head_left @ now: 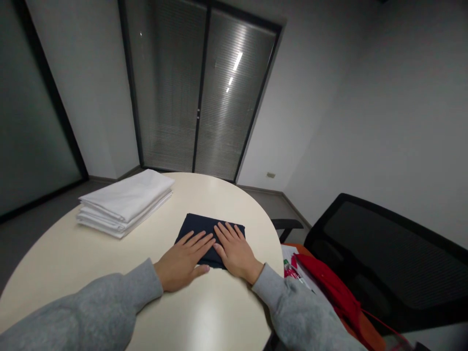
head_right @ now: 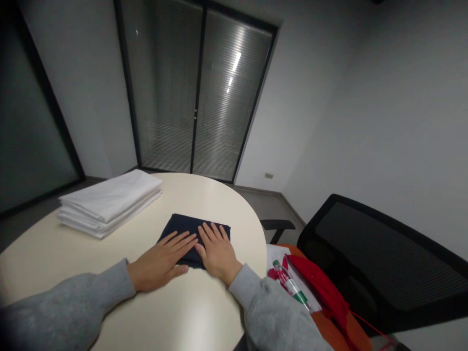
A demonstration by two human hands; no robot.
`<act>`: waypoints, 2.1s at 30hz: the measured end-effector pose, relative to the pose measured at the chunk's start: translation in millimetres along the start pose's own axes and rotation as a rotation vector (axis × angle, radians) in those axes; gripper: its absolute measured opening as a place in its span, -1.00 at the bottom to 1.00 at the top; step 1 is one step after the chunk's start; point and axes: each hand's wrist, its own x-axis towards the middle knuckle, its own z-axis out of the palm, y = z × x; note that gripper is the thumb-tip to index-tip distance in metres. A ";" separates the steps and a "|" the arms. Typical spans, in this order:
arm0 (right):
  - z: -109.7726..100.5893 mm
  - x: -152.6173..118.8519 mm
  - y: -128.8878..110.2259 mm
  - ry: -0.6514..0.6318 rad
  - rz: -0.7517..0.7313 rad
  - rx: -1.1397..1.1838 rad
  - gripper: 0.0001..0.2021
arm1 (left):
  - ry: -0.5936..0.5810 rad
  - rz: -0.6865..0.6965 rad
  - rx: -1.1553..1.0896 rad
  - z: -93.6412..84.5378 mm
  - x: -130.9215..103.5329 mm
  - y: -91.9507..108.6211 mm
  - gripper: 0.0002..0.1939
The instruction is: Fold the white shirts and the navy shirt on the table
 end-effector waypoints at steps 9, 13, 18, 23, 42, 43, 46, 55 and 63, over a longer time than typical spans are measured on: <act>-11.9 -8.6 -10.4 -0.056 0.006 0.017 -0.33 | 0.075 -0.134 -0.065 -10.2 9.9 -15.9 -0.32; -6.5 -18.9 -23.6 -0.061 0.056 0.027 -0.29 | 0.111 -0.210 0.016 -15.3 32.4 -36.0 -0.32; -14.9 -32.0 -38.7 -0.078 0.095 0.059 -0.18 | 0.053 -0.133 0.023 -5.9 46.8 -55.6 -0.29; -33.7 -2.7 -34.0 -0.036 -0.091 0.072 -0.23 | 0.067 -0.107 0.040 -0.1 44.9 -59.0 -0.31; -7.3 -13.9 -46.7 -0.129 0.064 0.120 -0.08 | 0.198 -0.109 0.080 -18.3 38.8 -48.2 -0.39; -4.6 -11.2 -46.7 -0.117 0.097 0.103 -0.09 | 0.253 -0.122 0.121 -24.0 37.3 -49.3 -0.43; 2.4 10.7 -36.3 -0.096 0.228 0.005 -0.12 | 0.429 -0.253 0.274 -50.3 28.0 -59.6 -0.50; 24.6 123.7 37.9 0.048 0.690 -0.168 -0.15 | 0.398 -0.894 0.456 -82.8 -18.1 -140.2 -0.37; 36.3 153.6 80.3 0.209 0.780 -0.148 -0.24 | 0.352 -0.881 0.482 -98.8 -24.0 -142.7 -0.50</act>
